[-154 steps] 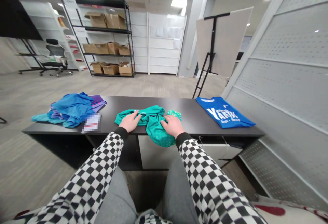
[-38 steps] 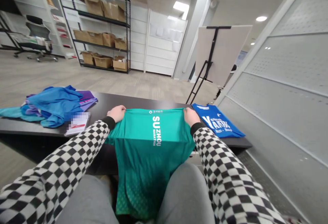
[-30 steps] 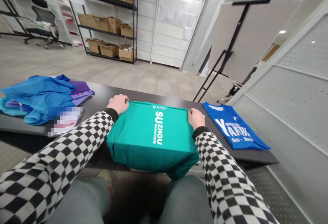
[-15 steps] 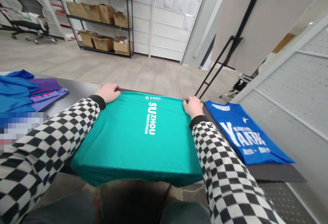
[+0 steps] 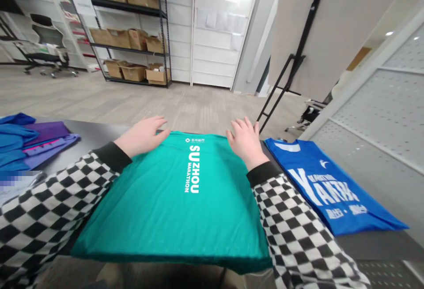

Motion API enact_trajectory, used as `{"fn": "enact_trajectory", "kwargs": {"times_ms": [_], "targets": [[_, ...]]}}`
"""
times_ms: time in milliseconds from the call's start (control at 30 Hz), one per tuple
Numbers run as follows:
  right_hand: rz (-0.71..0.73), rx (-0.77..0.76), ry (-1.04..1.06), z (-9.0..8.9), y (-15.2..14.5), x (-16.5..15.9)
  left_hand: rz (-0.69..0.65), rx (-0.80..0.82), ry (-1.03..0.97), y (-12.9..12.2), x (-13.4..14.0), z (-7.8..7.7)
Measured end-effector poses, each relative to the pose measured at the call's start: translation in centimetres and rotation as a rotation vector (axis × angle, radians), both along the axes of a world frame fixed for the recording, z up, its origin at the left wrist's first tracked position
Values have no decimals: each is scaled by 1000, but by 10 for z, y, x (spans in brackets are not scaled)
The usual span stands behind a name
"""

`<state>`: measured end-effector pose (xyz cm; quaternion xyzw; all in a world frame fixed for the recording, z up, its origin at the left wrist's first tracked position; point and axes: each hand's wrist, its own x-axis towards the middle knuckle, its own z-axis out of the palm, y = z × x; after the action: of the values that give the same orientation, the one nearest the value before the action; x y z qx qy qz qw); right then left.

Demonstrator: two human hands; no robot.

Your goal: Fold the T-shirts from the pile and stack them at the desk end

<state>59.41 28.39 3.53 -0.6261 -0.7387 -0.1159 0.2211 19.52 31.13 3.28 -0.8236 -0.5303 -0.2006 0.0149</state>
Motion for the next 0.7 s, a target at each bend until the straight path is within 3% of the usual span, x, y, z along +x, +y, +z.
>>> {"fn": "enact_trajectory", "kwargs": {"times_ms": [67,133,200,267,467,600,700], "targets": [[132,-80,11,-1,-12,-33,-80,-113,32,-15,28,-12],[203,-268,-4,-13,-19,-62,-105,-240,87,-22,47,-28],[199,-451,-14,-27,-21,-79,-116,-337,134,-21,54,-40],[168,-538,-22,-37,-20,-84,-131,-374,162,-17,54,-44],[115,-529,-47,-35,-21,-76,-124,-325,151,-15,45,-39],[49,-420,-41,-31,-22,-68,-101,-206,108,-18,44,-35],[29,-473,-49,-31,-22,-63,-94,-259,152,-16,42,-35]]}}
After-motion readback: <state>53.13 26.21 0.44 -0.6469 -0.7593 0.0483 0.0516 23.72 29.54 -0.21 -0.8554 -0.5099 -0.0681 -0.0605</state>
